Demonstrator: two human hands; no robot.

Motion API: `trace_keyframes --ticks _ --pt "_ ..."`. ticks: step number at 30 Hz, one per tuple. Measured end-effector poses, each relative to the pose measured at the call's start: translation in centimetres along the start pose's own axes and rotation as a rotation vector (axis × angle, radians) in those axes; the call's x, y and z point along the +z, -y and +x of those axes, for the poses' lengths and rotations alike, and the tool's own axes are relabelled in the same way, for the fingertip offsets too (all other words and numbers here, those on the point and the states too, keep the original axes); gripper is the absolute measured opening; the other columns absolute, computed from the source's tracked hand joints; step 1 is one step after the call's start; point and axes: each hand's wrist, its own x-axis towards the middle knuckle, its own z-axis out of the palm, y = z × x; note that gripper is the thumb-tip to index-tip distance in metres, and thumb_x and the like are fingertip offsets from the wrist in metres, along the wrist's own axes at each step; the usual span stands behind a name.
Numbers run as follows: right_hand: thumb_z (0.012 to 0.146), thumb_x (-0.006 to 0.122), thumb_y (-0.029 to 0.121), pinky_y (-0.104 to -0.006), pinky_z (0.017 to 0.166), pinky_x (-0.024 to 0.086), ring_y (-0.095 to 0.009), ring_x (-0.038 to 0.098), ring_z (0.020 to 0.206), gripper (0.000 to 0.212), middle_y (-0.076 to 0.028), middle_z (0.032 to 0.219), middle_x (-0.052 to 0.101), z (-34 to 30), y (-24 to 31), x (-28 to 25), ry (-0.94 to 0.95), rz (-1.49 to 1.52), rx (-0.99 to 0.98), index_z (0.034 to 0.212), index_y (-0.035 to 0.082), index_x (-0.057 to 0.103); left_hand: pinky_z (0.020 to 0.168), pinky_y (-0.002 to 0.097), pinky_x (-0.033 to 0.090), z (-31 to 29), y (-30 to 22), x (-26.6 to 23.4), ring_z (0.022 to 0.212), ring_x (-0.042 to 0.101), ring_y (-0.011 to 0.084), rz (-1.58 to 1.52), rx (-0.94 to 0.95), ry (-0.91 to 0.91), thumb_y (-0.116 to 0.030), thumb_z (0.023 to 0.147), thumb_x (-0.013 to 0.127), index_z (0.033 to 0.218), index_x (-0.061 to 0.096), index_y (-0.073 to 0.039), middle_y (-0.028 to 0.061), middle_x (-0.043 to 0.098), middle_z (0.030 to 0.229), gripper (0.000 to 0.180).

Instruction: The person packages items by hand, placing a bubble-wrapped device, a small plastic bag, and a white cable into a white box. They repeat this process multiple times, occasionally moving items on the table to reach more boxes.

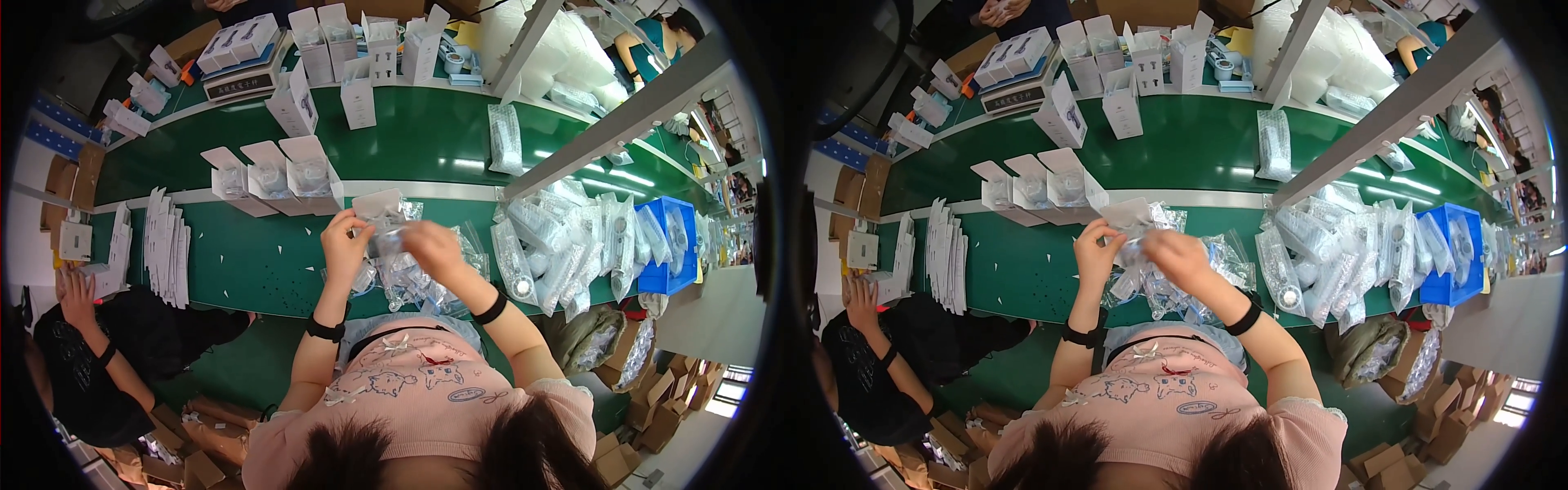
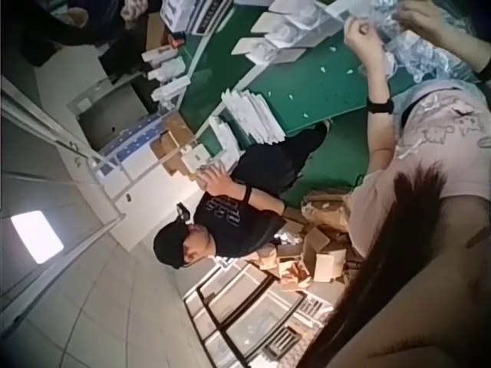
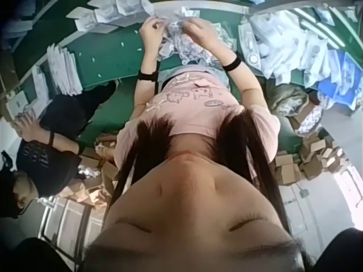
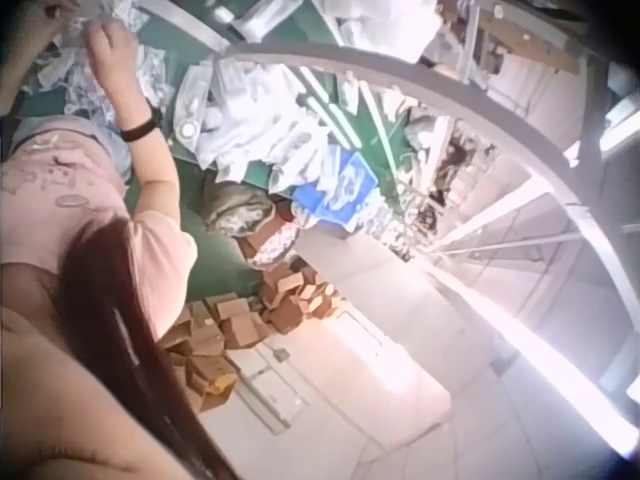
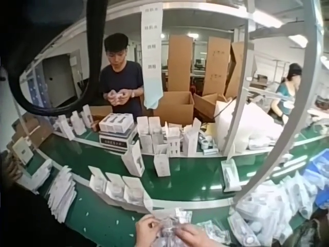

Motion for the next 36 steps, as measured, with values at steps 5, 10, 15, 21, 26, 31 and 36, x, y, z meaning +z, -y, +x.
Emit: trace_keyframes --ticks 5,10,15,21,26,31,36 --pt "0.059 0.072 0.013 -0.0382 0.084 0.041 -0.027 0.047 0.103 0.040 -0.013 0.110 0.048 0.1 0.2 1.1 0.372 -0.161 0.092 0.093 0.004 0.053 0.045 0.0226 0.031 -0.2 0.9 0.0 0.052 0.042 0.0080 -0.065 -0.040 -0.012 -0.003 0.061 0.068 0.068 0.057 0.001 0.0054 0.060 0.086 0.014" --pt "0.054 0.077 0.022 -0.0405 0.098 0.028 -0.029 0.033 0.118 0.067 -0.018 0.125 0.034 -1.8 -2.5 0.7 0.200 0.097 0.232 0.111 0.003 0.046 0.045 0.0218 0.030 -0.1 0.6 0.4 0.052 0.042 0.0076 -0.092 -0.047 -0.051 -0.003 0.062 0.067 0.067 0.056 0.002 0.0044 0.060 0.083 0.012" --pt "0.055 0.079 0.022 -0.0373 0.100 0.025 -0.031 0.031 0.121 0.092 -0.019 0.131 0.028 -3.4 -3.3 3.0 0.167 0.399 0.578 0.128 0.001 0.028 0.052 0.0205 0.036 0.7 0.4 1.5 0.065 0.049 0.0084 -0.157 -0.113 0.047 -0.002 0.068 0.063 0.073 0.056 0.002 0.0058 0.058 0.091 0.009" --pt "0.056 0.077 0.013 -0.0328 0.099 0.027 -0.025 0.032 0.119 0.096 -0.016 0.130 0.031 -0.4 -6.4 -1.7 0.009 0.324 0.785 0.131 0.000 0.019 0.063 0.0251 0.045 2.2 -2.4 2.8 0.083 0.054 0.0156 -0.570 0.019 -0.112 -0.001 0.075 0.058 0.084 0.054 0.001 0.0111 0.053 0.105 0.011" --pt "0.058 0.070 -0.004 -0.0312 0.093 0.034 -0.022 0.038 0.111 0.087 -0.011 0.124 0.035 6.4 -13.5 -6.5 -0.838 0.285 0.774 0.130 0.001 0.022 0.078 0.0281 0.043 0.1 0.4 3.2 0.099 0.050 0.0188 -0.654 -0.091 0.153 0.000 0.079 0.051 0.088 0.052 0.001 0.0118 0.050 0.106 0.008" --pt "0.059 0.066 -0.007 -0.0321 0.092 0.036 -0.024 0.038 0.111 0.084 -0.013 0.128 0.031 7.1 -25.8 -8.3 -1.401 0.061 0.538 0.130 0.001 0.022 0.077 0.0272 0.044 -2.1 1.8 4.4 0.093 0.053 0.0165 -0.557 -0.244 0.373 0.001 0.080 0.051 0.088 0.053 0.001 0.0104 0.054 0.097 0.008" --pt "0.061 0.066 -0.003 -0.0365 0.093 0.034 -0.029 0.037 0.113 0.081 -0.017 0.128 0.032 5.1 -30.8 -8.7 -1.380 -0.293 0.901 0.129 0.000 0.023 0.074 0.0256 0.045 -2.6 3.0 4.2 0.085 0.056 0.0151 -0.471 -0.298 0.403 0.001 0.080 0.052 0.088 0.053 0.001 0.0092 0.057 0.091 0.009"
